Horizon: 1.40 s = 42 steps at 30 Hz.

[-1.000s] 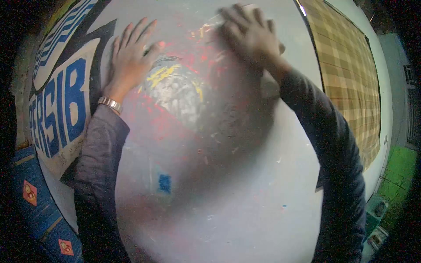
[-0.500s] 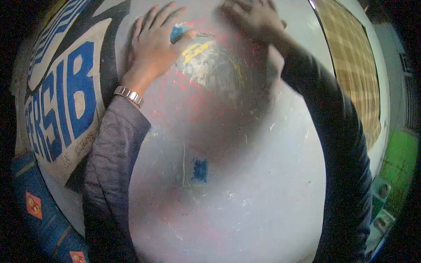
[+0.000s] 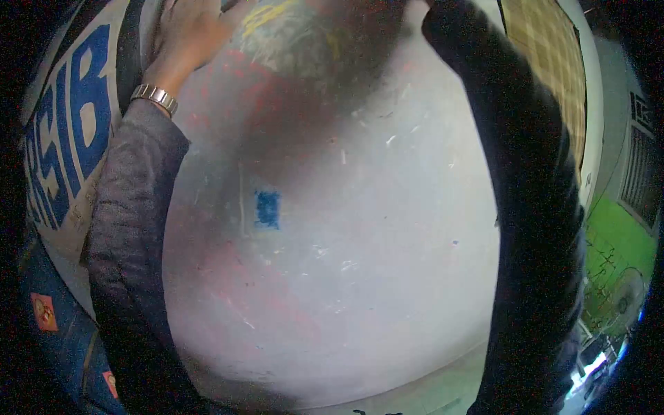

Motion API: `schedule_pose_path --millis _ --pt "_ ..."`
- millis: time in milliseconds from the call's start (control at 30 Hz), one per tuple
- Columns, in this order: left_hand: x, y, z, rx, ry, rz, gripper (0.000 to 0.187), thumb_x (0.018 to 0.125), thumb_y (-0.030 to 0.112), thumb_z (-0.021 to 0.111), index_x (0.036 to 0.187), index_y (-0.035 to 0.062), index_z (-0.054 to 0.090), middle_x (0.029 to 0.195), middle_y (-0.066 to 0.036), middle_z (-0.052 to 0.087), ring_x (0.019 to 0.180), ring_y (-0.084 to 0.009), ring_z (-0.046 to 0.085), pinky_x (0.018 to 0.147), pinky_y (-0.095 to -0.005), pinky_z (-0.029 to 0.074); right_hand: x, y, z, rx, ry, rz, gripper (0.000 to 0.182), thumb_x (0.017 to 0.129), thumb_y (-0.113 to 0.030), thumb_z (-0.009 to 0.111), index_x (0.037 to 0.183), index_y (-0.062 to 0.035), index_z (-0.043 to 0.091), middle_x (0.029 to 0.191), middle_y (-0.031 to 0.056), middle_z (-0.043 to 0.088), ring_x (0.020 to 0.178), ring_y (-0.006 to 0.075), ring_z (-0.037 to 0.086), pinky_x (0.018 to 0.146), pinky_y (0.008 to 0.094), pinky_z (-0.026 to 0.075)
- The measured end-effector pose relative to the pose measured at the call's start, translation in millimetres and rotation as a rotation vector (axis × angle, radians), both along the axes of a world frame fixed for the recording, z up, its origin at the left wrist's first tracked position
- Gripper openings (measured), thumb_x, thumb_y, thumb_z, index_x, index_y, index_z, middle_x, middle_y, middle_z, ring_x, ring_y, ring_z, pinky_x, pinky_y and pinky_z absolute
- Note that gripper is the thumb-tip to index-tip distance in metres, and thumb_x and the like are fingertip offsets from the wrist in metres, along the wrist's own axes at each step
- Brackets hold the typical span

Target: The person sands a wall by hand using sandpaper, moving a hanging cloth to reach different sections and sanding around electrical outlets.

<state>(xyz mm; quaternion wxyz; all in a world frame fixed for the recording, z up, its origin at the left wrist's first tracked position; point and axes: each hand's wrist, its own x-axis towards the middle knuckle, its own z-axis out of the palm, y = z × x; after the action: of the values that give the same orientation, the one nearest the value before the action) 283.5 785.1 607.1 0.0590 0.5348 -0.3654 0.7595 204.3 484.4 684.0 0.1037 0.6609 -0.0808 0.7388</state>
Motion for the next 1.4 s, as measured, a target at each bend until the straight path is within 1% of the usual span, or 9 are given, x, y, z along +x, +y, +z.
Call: schedule_pose_path --millis 67,233,433,600,833,1000,1200,1333,1400 --pt "-4.7 -2.2 -1.2 -0.030 0.017 0.061 0.060 0.093 0.036 0.057 0.146 0.0101 0.045 0.153 -0.011 0.041 0.145 -0.0294 0.029 0.120 -0.0492 0.016 1.1 6.0 -2.2 -0.266 0.116 -0.169 0.052 0.105 -0.040 0.034 0.151 -0.0165 0.037 0.162 0.0135 0.026 0.149 0.0416 0.019 0.119 0.0612 0.018" --pt "-3.7 2.9 -3.1 -0.031 0.049 0.122 0.061 0.094 0.037 0.056 0.147 0.0100 0.043 0.155 -0.012 0.038 0.146 -0.0313 0.027 0.120 -0.0499 0.016 -25.9 41.6 -84.5 -0.512 0.317 0.154 0.069 0.099 -0.067 0.019 0.154 -0.0292 0.035 0.165 0.0080 0.021 0.152 0.0377 0.010 0.122 0.0569 0.005" --pt "-10.3 -19.3 -11.3 -0.108 0.081 0.152 0.064 0.093 0.037 0.057 0.148 0.0094 0.041 0.156 -0.013 0.035 0.147 -0.0334 0.025 0.119 -0.0515 0.017 -36.6 -32.4 -45.7 0.040 0.116 0.148 0.061 0.102 -0.057 0.025 0.156 -0.0288 0.032 0.166 0.0074 0.016 0.152 0.0383 0.011 0.120 0.0613 0.008" --pt "-16.4 -13.3 -10.7 -0.074 0.108 0.182 0.070 0.091 0.041 0.058 0.150 0.0091 0.038 0.158 -0.013 0.033 0.148 -0.0342 0.024 0.119 -0.0531 0.016 -35.4 -5.4 -91.0 -0.523 0.310 0.145 0.064 0.101 -0.064 0.022 0.156 -0.0330 0.030 0.166 0.0063 0.019 0.152 0.0394 0.012 0.121 0.0604 0.004" --pt "-15.7 -35.5 -22.7 -0.162 0.120 0.203 0.074 0.090 0.045 0.059 0.152 0.0091 0.036 0.160 -0.013 0.030 0.149 -0.0362 0.022 0.119 -0.0541 0.015 -46.4 -51.2 -43.0 0.079 0.061 0.138 0.056 0.104 -0.049 0.025 0.155 -0.0267 0.034 0.166 0.0090 0.018 0.151 0.0434 0.012 0.120 0.0603 0.009" --pt "-17.2 -23.0 -23.6 -0.045 0.172 0.133 0.075 0.093 0.049 0.055 0.153 0.0099 0.033 0.162 -0.013 0.028 0.150 -0.0356 0.020 0.119 -0.0552 0.013 -29.3 4.8 -72.6 -0.521 0.243 0.014 0.055 0.105 -0.052 0.022 0.155 -0.0311 0.032 0.166 0.0077 0.019 0.152 0.0383 0.012 0.120 0.0621 0.007" --pt "4.0 -42.5 -34.4 -0.220 -0.035 0.253 0.073 0.100 0.056 0.038 0.154 0.0076 0.030 0.164 -0.013 0.022 0.151 -0.0332 0.017 0.123 -0.0522 0.007 -20.8 11.4 -10.3 0.188 0.053 0.120 0.056 0.105 -0.050 0.022 0.155 -0.0274 0.032 0.166 0.0083 0.019 0.151 0.0411 0.014 0.118 0.0666 0.012" --pt "-13.2 -21.5 -56.8 -0.046 0.143 0.176 0.073 0.101 0.055 0.035 0.154 0.0064 0.029 0.163 -0.014 0.023 0.151 -0.0344 0.016 0.123 -0.0517 0.009 0.9 86.6 -38.6 -0.433 0.187 0.035 0.052 0.103 -0.041 0.032 0.152 -0.0262 0.040 0.163 0.0086 0.028 0.151 0.0379 0.019 0.119 0.0620 0.014" --pt "2.8 -13.0 -80.2 0.071 0.059 -0.100 0.063 0.090 0.049 0.060 0.145 0.0217 0.049 0.156 -0.006 0.040 0.148 -0.0319 0.026 0.120 -0.0560 0.016 -3.7 81.4 -30.8 -0.521 0.223 0.197 0.051 0.102 -0.039 0.033 0.150 -0.0241 0.043 0.161 0.0080 0.032 0.150 0.0349 0.022 0.120 0.0586 0.017"
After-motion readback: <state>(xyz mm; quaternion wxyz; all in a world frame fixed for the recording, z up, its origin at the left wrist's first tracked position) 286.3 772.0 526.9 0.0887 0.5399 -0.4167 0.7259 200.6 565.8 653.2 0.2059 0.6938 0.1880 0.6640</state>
